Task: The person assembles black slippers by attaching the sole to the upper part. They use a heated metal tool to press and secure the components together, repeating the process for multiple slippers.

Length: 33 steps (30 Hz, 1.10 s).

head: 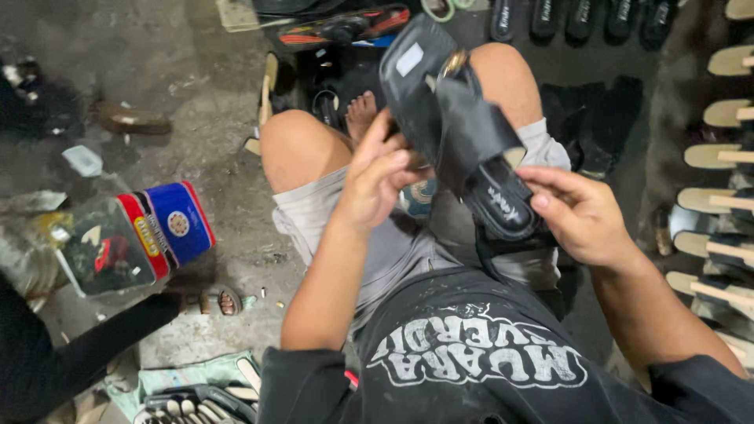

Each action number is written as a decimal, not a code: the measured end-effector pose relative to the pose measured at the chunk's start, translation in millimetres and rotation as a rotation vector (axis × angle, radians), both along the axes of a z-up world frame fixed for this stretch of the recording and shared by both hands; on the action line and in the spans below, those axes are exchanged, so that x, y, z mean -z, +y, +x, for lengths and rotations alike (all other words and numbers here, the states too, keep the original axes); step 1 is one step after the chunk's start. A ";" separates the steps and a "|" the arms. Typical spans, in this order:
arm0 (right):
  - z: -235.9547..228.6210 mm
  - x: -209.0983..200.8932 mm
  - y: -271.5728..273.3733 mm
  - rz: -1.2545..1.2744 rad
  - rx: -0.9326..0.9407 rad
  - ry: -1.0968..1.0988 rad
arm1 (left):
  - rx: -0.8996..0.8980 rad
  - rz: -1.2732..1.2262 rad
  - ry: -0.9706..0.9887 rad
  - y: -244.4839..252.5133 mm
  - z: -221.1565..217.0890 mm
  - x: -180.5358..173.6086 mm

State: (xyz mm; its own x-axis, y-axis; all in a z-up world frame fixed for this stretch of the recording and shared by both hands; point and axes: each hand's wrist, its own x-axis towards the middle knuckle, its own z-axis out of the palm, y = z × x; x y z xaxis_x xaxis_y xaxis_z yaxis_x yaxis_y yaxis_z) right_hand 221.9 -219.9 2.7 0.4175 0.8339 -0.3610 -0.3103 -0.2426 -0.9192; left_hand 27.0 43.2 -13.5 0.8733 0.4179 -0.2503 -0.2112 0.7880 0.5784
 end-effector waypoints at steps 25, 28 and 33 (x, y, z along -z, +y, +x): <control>-20.2 -17.4 54.7 -0.256 -0.367 -0.514 | -0.188 0.485 0.268 -8.3 24.5 -21.6; -17.9 -9.0 56.6 -0.243 -0.337 -0.541 | -0.185 0.565 0.372 0.4 32.6 -12.4; -28.2 -7.1 47.3 -0.191 -0.202 -0.374 | -0.101 -0.027 -0.083 -9.5 28.2 4.6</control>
State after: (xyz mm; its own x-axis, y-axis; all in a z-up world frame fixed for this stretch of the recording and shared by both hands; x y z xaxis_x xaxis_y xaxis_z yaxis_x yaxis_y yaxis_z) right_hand 193.7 -172.6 9.8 0.3841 0.8453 -0.3714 0.1048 -0.4396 -0.8921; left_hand 55.2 33.7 -18.0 0.8450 0.4992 -0.1915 -0.3366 0.7750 0.5349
